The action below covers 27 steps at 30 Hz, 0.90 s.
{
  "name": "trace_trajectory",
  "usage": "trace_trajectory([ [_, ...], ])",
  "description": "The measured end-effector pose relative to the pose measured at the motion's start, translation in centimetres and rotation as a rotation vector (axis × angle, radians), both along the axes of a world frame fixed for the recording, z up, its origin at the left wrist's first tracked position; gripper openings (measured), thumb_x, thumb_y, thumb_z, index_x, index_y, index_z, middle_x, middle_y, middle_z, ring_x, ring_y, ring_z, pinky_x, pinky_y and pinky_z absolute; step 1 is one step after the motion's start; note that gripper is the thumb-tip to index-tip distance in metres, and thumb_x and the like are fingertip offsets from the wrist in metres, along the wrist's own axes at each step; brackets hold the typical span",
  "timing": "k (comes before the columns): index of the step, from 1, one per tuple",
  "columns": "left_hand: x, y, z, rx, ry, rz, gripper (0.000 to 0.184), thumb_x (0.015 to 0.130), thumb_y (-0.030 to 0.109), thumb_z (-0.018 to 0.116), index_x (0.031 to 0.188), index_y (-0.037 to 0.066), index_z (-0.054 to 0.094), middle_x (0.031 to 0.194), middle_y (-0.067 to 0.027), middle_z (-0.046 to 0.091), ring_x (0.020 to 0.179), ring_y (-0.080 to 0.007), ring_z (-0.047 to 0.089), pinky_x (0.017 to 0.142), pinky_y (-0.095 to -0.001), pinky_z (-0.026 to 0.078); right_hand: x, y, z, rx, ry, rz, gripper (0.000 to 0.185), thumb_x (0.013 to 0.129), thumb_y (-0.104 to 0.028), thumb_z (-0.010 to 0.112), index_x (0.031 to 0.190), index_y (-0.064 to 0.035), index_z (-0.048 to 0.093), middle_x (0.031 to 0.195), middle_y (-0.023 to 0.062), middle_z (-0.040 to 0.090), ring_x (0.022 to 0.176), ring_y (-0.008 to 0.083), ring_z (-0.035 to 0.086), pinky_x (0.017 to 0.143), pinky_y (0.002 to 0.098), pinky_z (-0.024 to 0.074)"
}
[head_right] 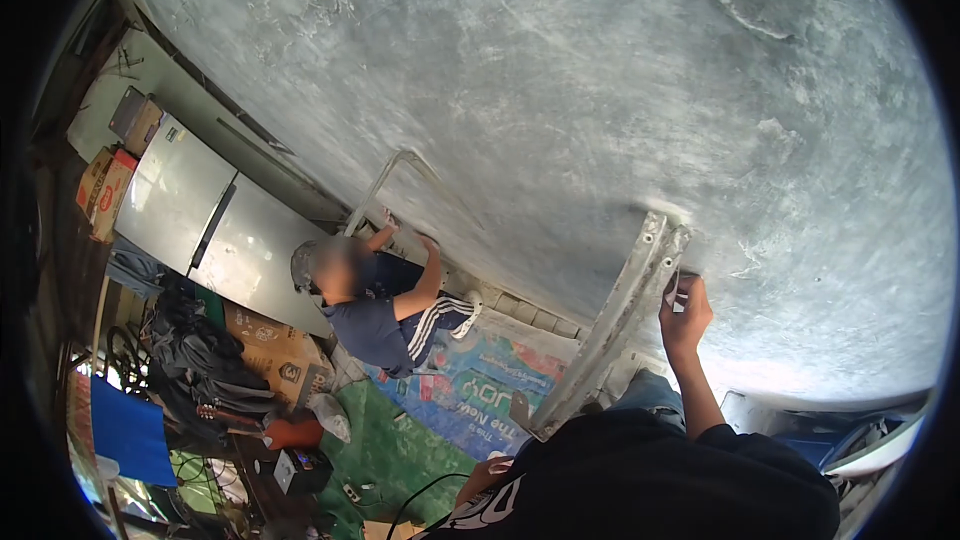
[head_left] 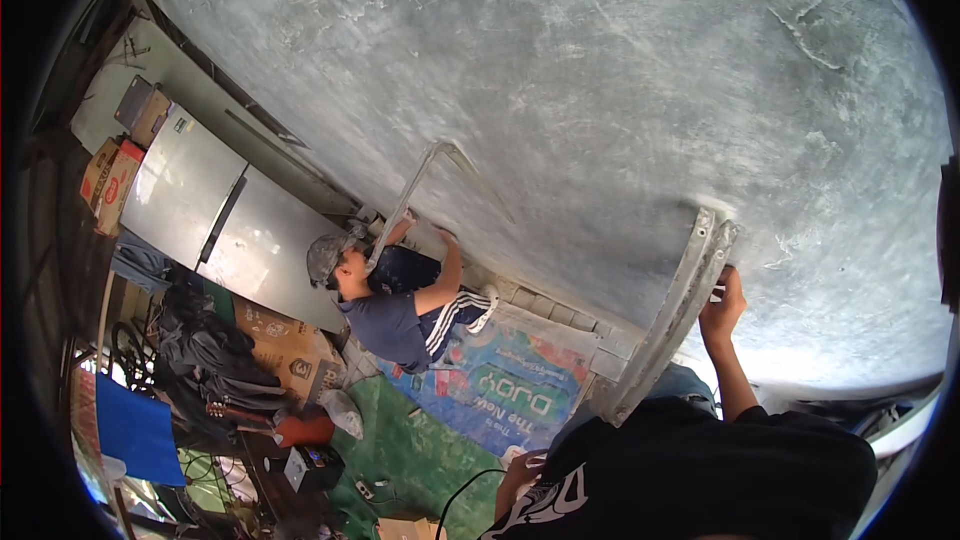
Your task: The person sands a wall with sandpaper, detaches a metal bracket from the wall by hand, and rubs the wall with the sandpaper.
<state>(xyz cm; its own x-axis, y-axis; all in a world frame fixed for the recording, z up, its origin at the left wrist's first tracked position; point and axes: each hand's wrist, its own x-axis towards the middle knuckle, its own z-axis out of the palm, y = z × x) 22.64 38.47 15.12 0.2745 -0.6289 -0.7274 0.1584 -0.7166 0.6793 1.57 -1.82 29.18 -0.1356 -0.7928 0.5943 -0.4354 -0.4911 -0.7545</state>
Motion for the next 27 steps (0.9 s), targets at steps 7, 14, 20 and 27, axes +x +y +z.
trace_trajectory([
  [7,1.6,-15.2,12.6,-0.561,-0.869,-0.003,0.035,0.079,0.008,0.061,0.113,0.005,0.055,0.101,-0.0134,0.059,0.093,-0.0272,0.058,0.08,-0.0339,0.046,-0.3,0.0,1.0,0.015,-0.078,0.032,0.018,0.072,0.006,0.065,0.08,-0.0033,0.052,0.078,0.009,0.061,0.071,0.0186,0.064,0.059,0.0314,0.0558],
  [14,0.6,-25.2,32.9,-1.215,-1.154,-0.004,0.023,0.078,-0.002,0.059,0.101,0.0,0.06,0.097,-0.0102,0.063,0.091,-0.0209,0.058,0.082,-0.0308,0.044,-0.4,0.0,4.0,-0.035,-0.151,0.042,0.018,0.07,0.011,0.06,0.081,-0.0012,0.053,0.079,0.0107,0.061,0.069,0.0207,0.064,0.06,0.0311,0.056],
  [20,1.8,-20.6,50.4,-1.871,-1.763,0.502,0.063,0.089,0.042,0.043,0.125,-0.01,0.037,0.123,-0.0265,0.044,0.113,-0.0379,0.046,0.093,-0.0594,0.04,-1.2,0.1,0.3,0.022,-0.025,0.075,0.017,0.07,0.007,0.065,0.076,-0.0002,0.051,0.074,0.0112,0.058,0.068,0.0224,0.064,0.059,0.0307,0.0564],
  [27,-1.6,-21.5,51.7,-2.024,-1.482,0.336,0.049,0.091,0.024,0.041,0.126,-0.01,0.036,0.126,-0.0265,0.041,0.11,-0.0326,0.047,0.092,-0.0495,0.042,-2.1,0.0,0.7,0.048,0.004,0.1,0.015,0.073,0.004,0.064,0.078,-0.0005,0.051,0.075,0.0117,0.059,0.068,0.0234,0.064,0.058,0.0302,0.0541],
])
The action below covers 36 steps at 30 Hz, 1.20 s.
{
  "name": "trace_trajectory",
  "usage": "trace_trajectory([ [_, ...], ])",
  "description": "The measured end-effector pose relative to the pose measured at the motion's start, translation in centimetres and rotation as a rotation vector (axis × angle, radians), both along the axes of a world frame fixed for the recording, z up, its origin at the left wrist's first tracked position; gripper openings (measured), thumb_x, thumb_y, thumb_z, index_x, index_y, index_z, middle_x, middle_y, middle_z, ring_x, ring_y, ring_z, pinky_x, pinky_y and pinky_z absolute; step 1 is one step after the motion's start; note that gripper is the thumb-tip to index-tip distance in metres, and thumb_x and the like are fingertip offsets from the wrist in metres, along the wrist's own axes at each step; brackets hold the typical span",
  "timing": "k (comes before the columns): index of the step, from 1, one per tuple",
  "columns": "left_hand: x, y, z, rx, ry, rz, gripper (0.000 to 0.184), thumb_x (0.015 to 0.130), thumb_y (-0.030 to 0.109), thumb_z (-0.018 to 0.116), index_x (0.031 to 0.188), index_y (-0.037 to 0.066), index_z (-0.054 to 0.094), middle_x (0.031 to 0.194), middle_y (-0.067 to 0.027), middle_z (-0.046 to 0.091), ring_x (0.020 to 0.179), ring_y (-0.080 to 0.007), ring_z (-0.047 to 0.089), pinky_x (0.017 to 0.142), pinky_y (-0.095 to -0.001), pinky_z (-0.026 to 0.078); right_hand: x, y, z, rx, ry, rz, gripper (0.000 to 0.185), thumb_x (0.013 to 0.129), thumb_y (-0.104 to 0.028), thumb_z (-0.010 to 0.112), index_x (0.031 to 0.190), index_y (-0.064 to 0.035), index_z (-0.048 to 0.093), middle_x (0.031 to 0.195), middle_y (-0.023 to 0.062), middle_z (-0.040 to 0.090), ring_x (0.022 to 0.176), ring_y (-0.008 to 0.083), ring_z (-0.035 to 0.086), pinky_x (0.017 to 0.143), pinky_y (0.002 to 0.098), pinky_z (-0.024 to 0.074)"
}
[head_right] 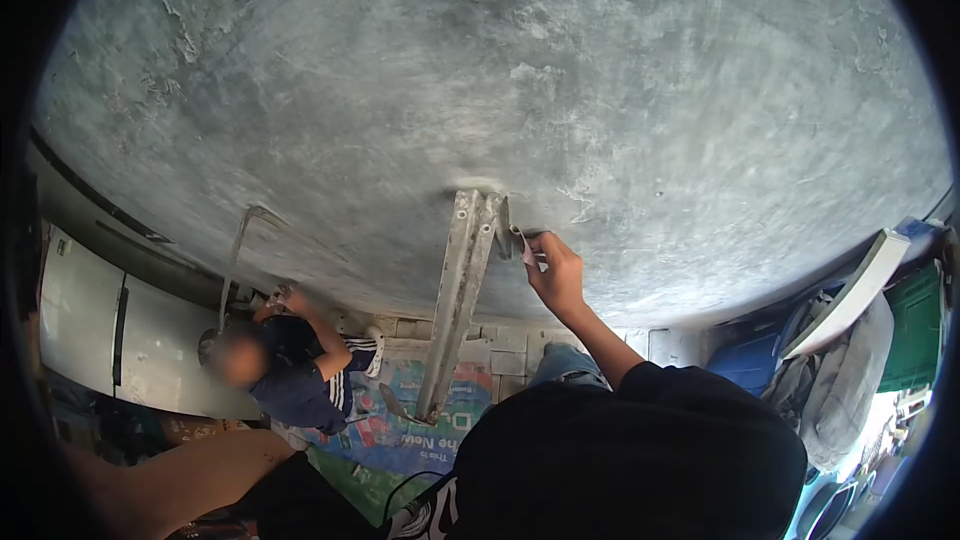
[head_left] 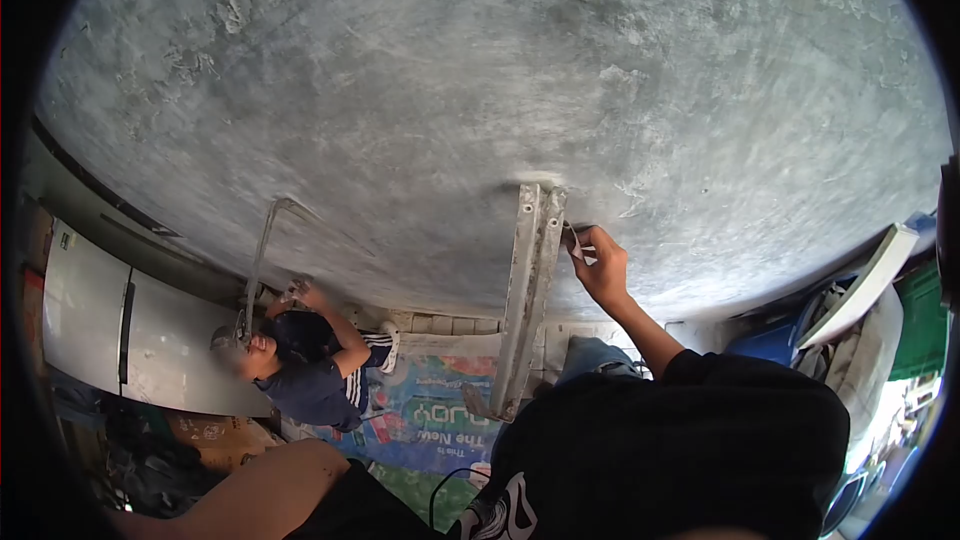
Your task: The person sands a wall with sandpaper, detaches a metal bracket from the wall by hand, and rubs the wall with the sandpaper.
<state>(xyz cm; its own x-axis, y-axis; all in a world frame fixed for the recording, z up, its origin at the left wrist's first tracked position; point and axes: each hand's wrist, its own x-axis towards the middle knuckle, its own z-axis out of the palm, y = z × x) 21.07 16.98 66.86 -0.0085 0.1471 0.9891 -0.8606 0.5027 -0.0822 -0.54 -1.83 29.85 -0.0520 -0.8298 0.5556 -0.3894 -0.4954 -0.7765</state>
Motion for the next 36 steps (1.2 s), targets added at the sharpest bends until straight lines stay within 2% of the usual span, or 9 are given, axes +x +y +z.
trace_trajectory([
  [3,0.3,-0.5,0.4,0.053,-0.024,-0.096,0.047,0.091,0.021,0.041,0.126,-0.009,0.036,0.127,-0.0239,0.04,0.112,-0.0294,0.046,0.093,-0.046,0.041,0.2,0.0,0.2,-0.017,-0.015,0.01,0.015,0.072,0.005,0.064,0.077,-0.0006,0.051,0.075,0.012,0.059,0.067,0.0246,0.063,0.058,0.0306,0.054],
  [5,0.8,-1.1,0.3,0.014,-0.032,-0.142,0.046,0.091,0.02,0.041,0.126,-0.008,0.036,0.128,-0.0222,0.04,0.112,-0.0273,0.045,0.093,-0.0437,0.041,0.1,-0.1,-0.4,0.054,0.022,0.001,0.016,0.072,0.002,0.067,0.078,-0.0023,0.053,0.078,0.0091,0.062,0.07,0.019,0.064,0.061,0.03,0.0553],
  [11,2.1,0.5,-1.8,-0.015,-0.01,-0.131,0.042,0.091,0.015,0.041,0.127,-0.006,0.035,0.13,-0.017,0.039,0.114,-0.021,0.043,0.095,-0.0367,0.039,0.3,0.2,0.1,0.053,-0.004,0.005,0.015,0.07,0.003,0.066,0.077,-0.0014,0.053,0.077,0.0086,0.062,0.069,0.0177,0.063,0.059,0.0301,0.056],
  [25,4.0,5.9,-3.0,0.347,-0.142,-0.298,0.038,0.091,0.003,0.04,0.129,-0.001,0.035,0.136,-0.005,0.037,0.119,-0.0063,0.038,0.098,-0.0205,0.036,0.0,0.1,1.3,0.107,0.03,0.089,0.015,0.072,0.003,0.065,0.08,-0.0012,0.054,0.078,0.0104,0.062,0.07,0.0201,0.065,0.062,0.0305,0.0567],
  [29,3.7,8.4,-3.4,0.587,-0.087,-0.356,0.038,0.091,0.0,0.04,0.129,0.0,0.035,0.137,-0.0016,0.037,0.121,-0.0021,0.036,0.099,-0.0158,0.035,0.6,-0.2,2.8,0.003,-0.016,0.036,0.017,0.07,0.005,0.066,0.08,-0.002,0.054,0.078,0.0091,0.062,0.073,0.0191,0.065,0.063,0.0303,0.0566],
  [31,3.5,9.5,-3.6,0.716,-0.05,-0.395,0.039,0.091,-0.002,0.04,0.129,0.001,0.035,0.138,0.0001,0.036,0.121,0.0,0.036,0.099,-0.0135,0.035,1.0,-0.3,1.8,-0.026,-0.055,0.024,0.019,0.067,0.005,0.065,0.08,-0.0021,0.053,0.076,0.0054,0.06,0.067,0.0129,0.061,0.058,0.0269,0.0535],
  [33,3.5,10.5,-3.1,0.828,-0.042,-0.414,0.039,0.091,-0.003,0.04,0.13,0.001,0.035,0.139,0.0018,0.036,0.122,0.0021,0.035,0.099,-0.0112,0.035,1.0,-0.3,1.3,-0.016,-0.024,0.01,0.02,0.067,0.004,0.067,0.08,-0.0021,0.052,0.076,0.0062,0.062,0.065,0.0124,0.061,0.057,0.0267,0.0531],
  [34,2.3,9.8,-2.4,0.842,-0.045,-0.432,0.039,0.091,-0.004,0.04,0.13,0.002,0.035,0.139,0.0027,0.036,0.123,0.0031,0.034,0.1,-0.01,0.034,1.0,-0.2,1.4,0.016,0.015,-0.022,0.016,0.071,0.0,0.068,0.08,-0.0031,0.055,0.081,0.009,0.066,0.068,0.017,0.066,0.059,0.0287,0.0555],
  [36,5.4,2.4,-5.0,0.579,-0.335,-0.363,0.051,0.098,0.024,0.02,0.142,0.02,-0.006,0.149,-0.0041,0.013,0.124,-0.0226,0.041,0.095,-0.0355,0.047,0.6,0.0,1.0,0.047,0.055,-0.003,0.016,0.071,0.0,0.069,0.08,-0.0032,0.055,0.081,0.0089,0.066,0.07,0.0173,0.066,0.058,0.0286,0.0557],
])
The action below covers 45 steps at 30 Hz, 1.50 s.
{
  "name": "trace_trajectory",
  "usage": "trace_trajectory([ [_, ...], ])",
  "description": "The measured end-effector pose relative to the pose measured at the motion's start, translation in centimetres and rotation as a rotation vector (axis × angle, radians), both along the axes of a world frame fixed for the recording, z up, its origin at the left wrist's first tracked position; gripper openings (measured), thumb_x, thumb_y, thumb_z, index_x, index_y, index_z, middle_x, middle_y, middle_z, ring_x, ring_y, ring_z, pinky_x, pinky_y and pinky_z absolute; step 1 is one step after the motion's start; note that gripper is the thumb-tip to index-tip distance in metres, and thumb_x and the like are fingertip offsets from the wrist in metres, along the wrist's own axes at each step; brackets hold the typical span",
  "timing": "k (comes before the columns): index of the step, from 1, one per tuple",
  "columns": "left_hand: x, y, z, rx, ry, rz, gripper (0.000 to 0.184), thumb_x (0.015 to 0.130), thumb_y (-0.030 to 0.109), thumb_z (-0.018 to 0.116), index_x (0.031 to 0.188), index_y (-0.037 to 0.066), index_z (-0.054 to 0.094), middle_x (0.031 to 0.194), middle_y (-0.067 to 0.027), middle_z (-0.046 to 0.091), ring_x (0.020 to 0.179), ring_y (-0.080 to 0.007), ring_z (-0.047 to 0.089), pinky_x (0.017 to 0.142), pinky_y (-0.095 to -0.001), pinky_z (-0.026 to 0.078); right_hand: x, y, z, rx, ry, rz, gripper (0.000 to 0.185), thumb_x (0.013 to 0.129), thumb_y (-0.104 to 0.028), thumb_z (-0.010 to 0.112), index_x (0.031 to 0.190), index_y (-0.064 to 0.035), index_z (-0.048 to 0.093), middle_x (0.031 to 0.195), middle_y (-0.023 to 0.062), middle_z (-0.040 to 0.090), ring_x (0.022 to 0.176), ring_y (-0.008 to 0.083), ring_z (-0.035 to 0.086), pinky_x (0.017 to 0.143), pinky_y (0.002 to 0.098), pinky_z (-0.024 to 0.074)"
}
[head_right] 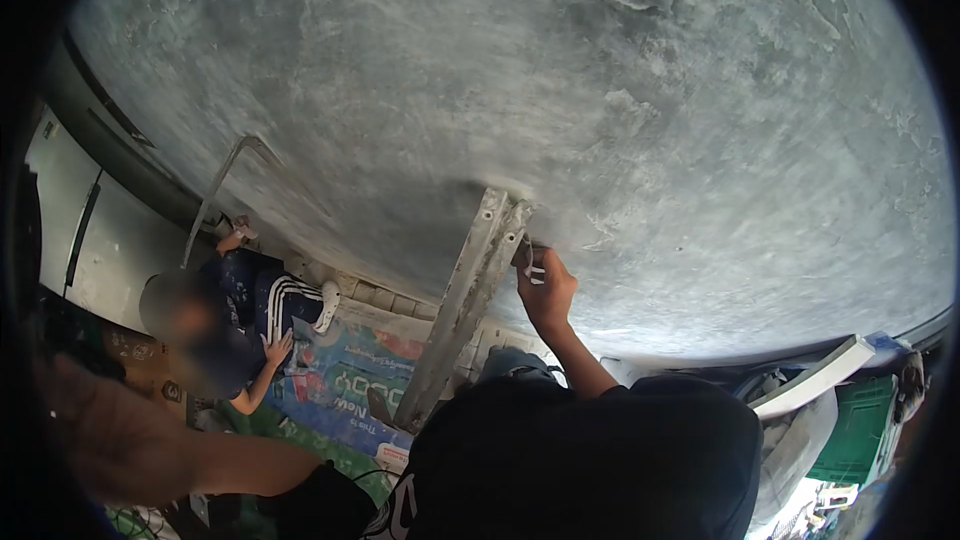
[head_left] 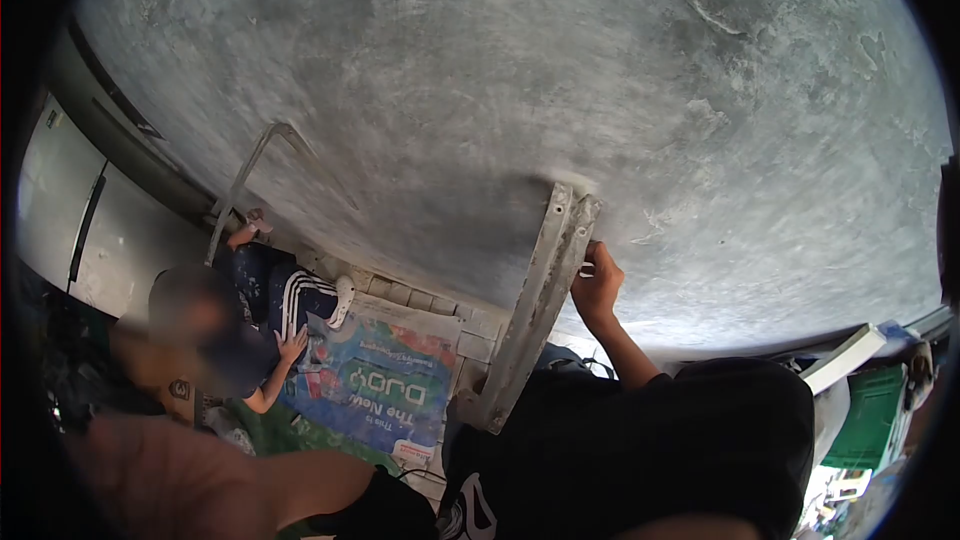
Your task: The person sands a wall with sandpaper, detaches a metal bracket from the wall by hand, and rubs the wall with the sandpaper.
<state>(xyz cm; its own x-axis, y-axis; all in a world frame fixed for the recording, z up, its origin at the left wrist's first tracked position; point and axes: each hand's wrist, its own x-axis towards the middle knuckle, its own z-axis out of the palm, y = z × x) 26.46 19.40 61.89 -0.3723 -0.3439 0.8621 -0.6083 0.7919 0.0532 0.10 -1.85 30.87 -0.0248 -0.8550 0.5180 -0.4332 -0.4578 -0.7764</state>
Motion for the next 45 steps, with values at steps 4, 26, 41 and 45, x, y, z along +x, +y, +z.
trace_trajectory([
  [4,-3.2,-7.2,-11.9,0.088,0.773,0.506,0.029,0.091,0.004,0.045,0.116,-0.01,0.048,0.097,-0.0189,0.062,0.084,-0.0243,0.062,0.075,-0.0332,0.054,0.0,-0.4,2.4,-0.054,-0.034,0.007,0.017,0.071,0.0,0.068,0.08,-0.0032,0.055,0.08,0.0093,0.065,0.068,0.0191,0.066,0.055,0.0293,0.0555],
  [26,-15.1,-14.3,-31.8,0.78,0.659,0.389,0.037,0.081,0.02,0.065,0.112,0.0,0.056,0.109,-0.0113,0.057,0.101,-0.0179,0.055,0.082,-0.0321,0.046,-0.2,-0.4,-1.1,-0.011,0.021,0.101,0.015,0.071,0.002,0.068,0.078,-0.0013,0.055,0.077,0.0088,0.064,0.066,0.0167,0.065,0.055,0.0271,0.054],
  [41,-18.4,-14.7,-21.6,0.217,1.186,0.16,0.085,0.08,0.058,0.049,0.133,-0.004,0.023,0.124,-0.0255,0.042,0.113,-0.0326,0.047,0.097,-0.044,0.037,-2.3,-0.7,3.9,-0.032,-0.025,0.272,0.017,0.071,-0.002,0.066,0.081,-0.0034,0.053,0.078,0.0119,0.059,0.069,0.0282,0.062,0.056,0.0336,0.0495],
  [45,-17.6,-14.1,-22.1,0.407,1.118,0.234,0.044,0.084,0.044,0.052,0.092,0.002,0.043,0.116,-0.0236,0.05,0.108,-0.0294,0.049,0.092,-0.0413,0.039,-3.2,-0.7,4.6,0.105,0.084,0.448,0.019,0.07,-0.003,0.066,0.084,-0.0033,0.052,0.079,0.0133,0.057,0.073,0.0299,0.062,0.06,0.0354,0.0496],
])
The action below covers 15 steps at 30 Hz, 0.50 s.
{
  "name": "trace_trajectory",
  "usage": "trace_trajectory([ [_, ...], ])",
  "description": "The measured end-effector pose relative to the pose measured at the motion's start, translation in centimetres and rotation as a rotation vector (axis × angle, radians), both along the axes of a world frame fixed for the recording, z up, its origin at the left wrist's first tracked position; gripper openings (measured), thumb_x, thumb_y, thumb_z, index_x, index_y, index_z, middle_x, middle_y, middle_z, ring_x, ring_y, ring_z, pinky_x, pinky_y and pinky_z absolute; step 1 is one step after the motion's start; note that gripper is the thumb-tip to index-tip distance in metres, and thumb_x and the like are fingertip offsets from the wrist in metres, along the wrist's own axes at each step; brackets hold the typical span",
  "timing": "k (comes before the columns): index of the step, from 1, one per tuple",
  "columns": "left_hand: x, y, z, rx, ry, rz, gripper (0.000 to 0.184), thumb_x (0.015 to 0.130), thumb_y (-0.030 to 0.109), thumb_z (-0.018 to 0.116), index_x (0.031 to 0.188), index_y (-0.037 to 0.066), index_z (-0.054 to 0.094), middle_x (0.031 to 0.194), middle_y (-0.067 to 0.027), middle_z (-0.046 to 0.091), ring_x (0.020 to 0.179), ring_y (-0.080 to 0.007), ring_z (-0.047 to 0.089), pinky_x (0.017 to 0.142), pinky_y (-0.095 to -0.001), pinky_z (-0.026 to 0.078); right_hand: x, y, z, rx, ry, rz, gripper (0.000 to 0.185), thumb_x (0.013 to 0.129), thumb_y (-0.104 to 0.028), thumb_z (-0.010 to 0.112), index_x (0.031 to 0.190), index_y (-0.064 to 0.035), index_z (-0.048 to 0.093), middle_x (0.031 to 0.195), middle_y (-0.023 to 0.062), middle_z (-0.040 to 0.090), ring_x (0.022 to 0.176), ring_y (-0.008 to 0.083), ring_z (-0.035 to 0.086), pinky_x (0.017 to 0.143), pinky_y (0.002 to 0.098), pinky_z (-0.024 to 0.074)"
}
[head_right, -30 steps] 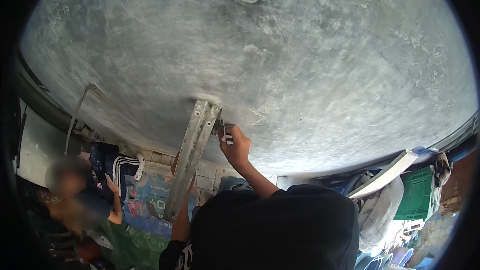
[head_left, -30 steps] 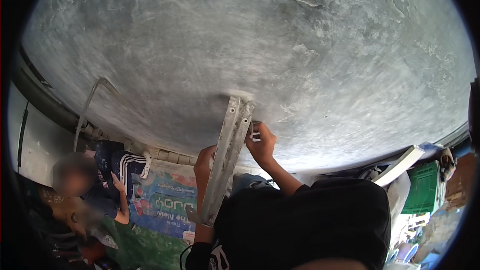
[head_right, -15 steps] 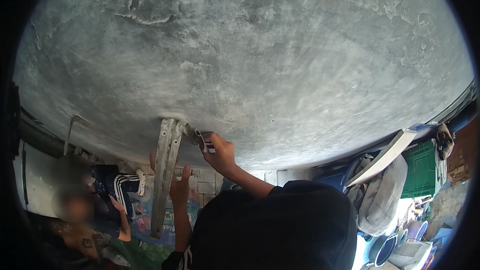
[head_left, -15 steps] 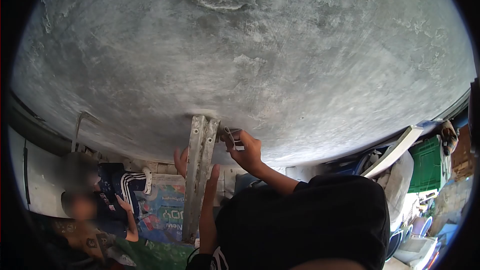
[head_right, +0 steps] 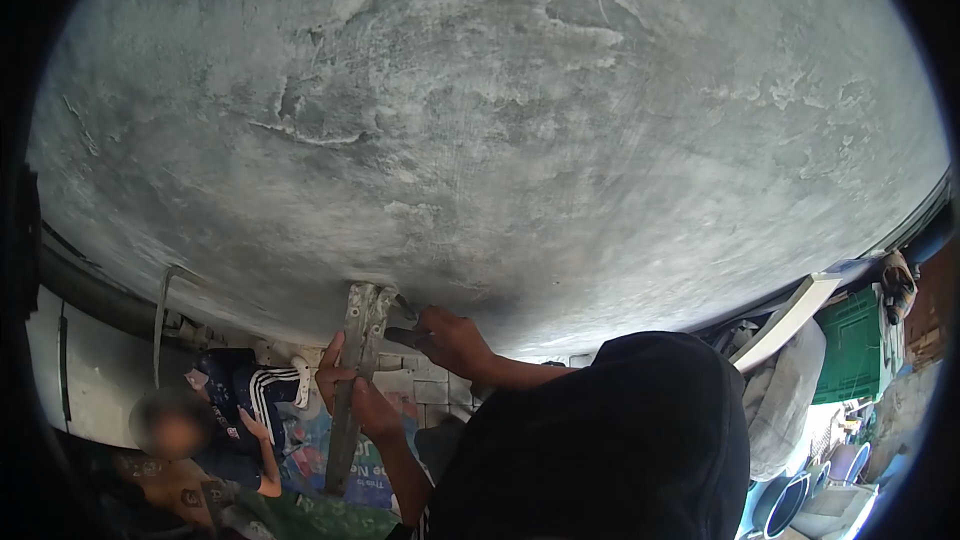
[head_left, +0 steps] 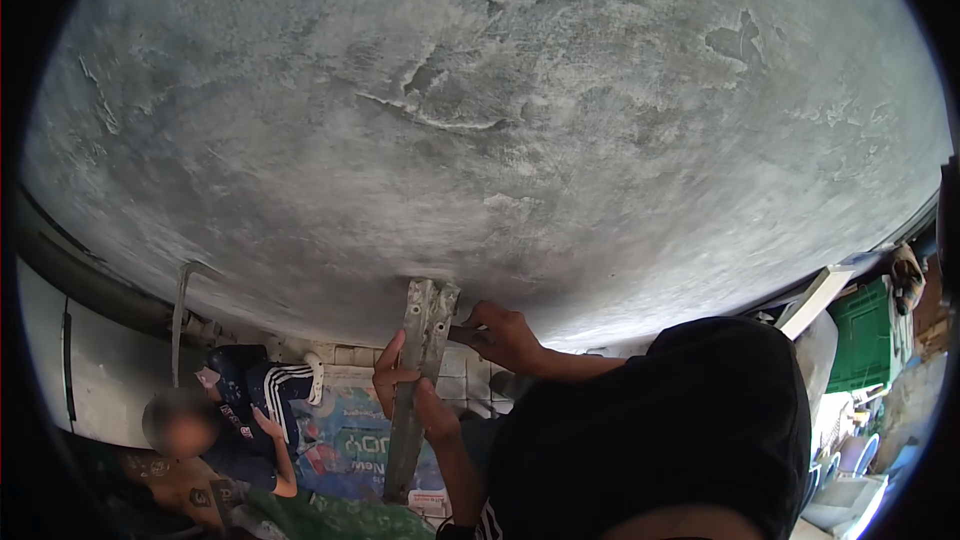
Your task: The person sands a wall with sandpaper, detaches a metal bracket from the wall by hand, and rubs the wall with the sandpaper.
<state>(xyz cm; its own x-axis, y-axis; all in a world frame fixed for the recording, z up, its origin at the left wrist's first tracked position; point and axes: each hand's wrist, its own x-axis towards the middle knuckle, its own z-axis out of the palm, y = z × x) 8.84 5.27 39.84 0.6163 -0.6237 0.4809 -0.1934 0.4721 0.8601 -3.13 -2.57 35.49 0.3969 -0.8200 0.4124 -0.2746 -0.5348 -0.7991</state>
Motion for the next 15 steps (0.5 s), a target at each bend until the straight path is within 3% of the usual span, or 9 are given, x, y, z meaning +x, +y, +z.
trace_trajectory([
  [1,0.3,-0.1,0.1,-0.017,0.028,-0.038,0.038,0.084,0.04,0.054,0.08,0.005,0.041,0.116,-0.0228,0.05,0.106,-0.0282,0.05,0.092,-0.0407,0.04,0.0,-0.2,0.1,0.002,0.009,0.034,0.02,0.07,-0.003,0.066,0.085,-0.0033,0.052,0.08,0.0138,0.058,0.074,0.0307,0.062,0.06,0.0365,0.0496],
  [5,0.1,0.1,-0.2,-0.012,0.065,-0.035,0.037,0.083,0.037,0.059,0.079,0.007,0.039,0.115,-0.0225,0.051,0.107,-0.0273,0.05,0.092,-0.0404,0.039,-0.7,-0.5,-0.5,0.042,0.06,0.133,0.022,0.071,-0.004,0.065,0.089,-0.0011,0.052,0.093,0.016,0.061,0.083,0.029,0.064,0.063,0.0337,0.0515],
  [8,-0.1,0.2,-0.4,0.015,0.099,-0.011,0.04,0.082,0.039,0.062,0.079,0.006,0.039,0.117,-0.0235,0.05,0.107,-0.0271,0.05,0.093,-0.0398,0.039,-1.9,-0.4,-0.4,0.264,0.105,0.203,0.029,0.074,-0.009,0.062,0.099,-0.0011,0.05,0.09,0.0181,0.062,0.075,0.033,0.063,0.059,0.0398,0.0504],
  [12,-0.9,0.1,-0.2,-0.013,0.081,0.027,0.04,0.081,0.037,0.062,0.078,0.006,0.038,0.119,-0.0256,0.048,0.107,-0.0271,0.05,0.093,-0.04,0.04,-2.0,0.0,0.1,0.316,0.036,0.237,0.037,0.076,-0.012,0.06,0.109,-0.0003,0.047,0.089,0.0203,0.062,0.076,0.0329,0.064,0.06,0.0385,0.0518],
  [14,-0.7,0.4,-0.9,-0.002,0.056,0.042,0.038,0.081,0.035,0.062,0.078,0.006,0.038,0.12,-0.0263,0.048,0.107,-0.0271,0.051,0.093,-0.04,0.04,-2.0,0.4,0.3,0.312,-0.04,0.267,0.045,0.079,-0.011,0.054,0.121,-0.0018,0.037,0.088,0.0217,0.061,0.079,0.0332,0.064,0.061,0.037,0.0531],
  [15,-0.2,0.8,-1.9,0.026,0.067,0.025,0.029,0.083,0.027,0.058,0.082,0.004,0.04,0.116,-0.018,0.049,0.102,-0.0215,0.049,0.091,-0.0352,0.039,-1.9,0.4,-0.3,0.312,-0.03,0.263,0.045,0.079,-0.011,0.054,0.121,-0.0018,0.037,0.088,0.0217,0.061,0.079,0.0332,0.064,0.061,0.037,0.0531],
])
